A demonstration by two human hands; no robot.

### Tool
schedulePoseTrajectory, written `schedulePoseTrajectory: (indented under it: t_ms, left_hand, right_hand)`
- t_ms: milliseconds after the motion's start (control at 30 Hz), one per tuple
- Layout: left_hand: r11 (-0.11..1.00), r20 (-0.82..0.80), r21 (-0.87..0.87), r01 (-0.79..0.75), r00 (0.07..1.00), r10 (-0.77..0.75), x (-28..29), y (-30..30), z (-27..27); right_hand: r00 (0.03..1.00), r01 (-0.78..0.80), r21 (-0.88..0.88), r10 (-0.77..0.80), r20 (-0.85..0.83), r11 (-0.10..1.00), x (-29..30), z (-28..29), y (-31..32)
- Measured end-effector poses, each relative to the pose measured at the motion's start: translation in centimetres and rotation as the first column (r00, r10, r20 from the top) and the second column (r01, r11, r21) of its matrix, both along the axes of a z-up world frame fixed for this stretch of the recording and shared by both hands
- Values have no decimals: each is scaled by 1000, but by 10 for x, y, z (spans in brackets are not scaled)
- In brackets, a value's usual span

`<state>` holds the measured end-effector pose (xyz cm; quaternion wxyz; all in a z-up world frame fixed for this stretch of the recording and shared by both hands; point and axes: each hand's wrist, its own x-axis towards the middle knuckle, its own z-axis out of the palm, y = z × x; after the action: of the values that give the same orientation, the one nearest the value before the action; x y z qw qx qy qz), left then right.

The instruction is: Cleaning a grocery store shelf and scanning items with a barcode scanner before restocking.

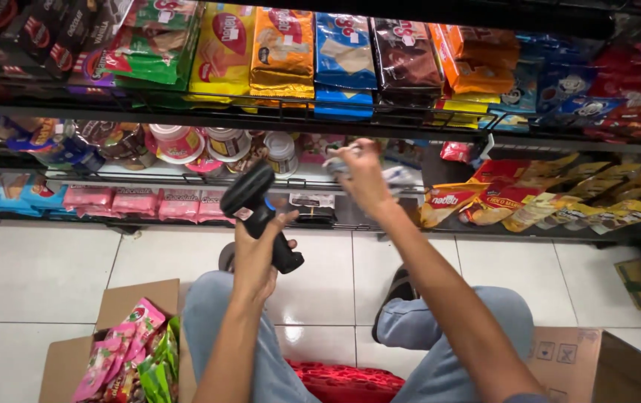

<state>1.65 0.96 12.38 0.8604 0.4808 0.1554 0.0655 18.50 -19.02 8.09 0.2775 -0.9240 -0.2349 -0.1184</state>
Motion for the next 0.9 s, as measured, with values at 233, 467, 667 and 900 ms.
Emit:
schedulePoseTrajectory:
  t_ms: [233,467,667,900]
  left_hand:
    - [1000,6,-21,17,1000,-17,1,-3,2]
    - [1000,9,-26,-3,1000,4,6,-12,1]
    - [999,-32,39,4,999,-3,13,-19,2]
    - [998,-11,44,34,999,-34,13,-21,0]
  right_hand:
    - [971,-238,38,238,-6,971,13,-26,27]
    - [966,-256,62,253,49,965,46,-40,18]
    - [928,-367,-213,374,-8,906,39,-38,25]
    - [867,-485,-316,496,-52,815,69,-60,-45]
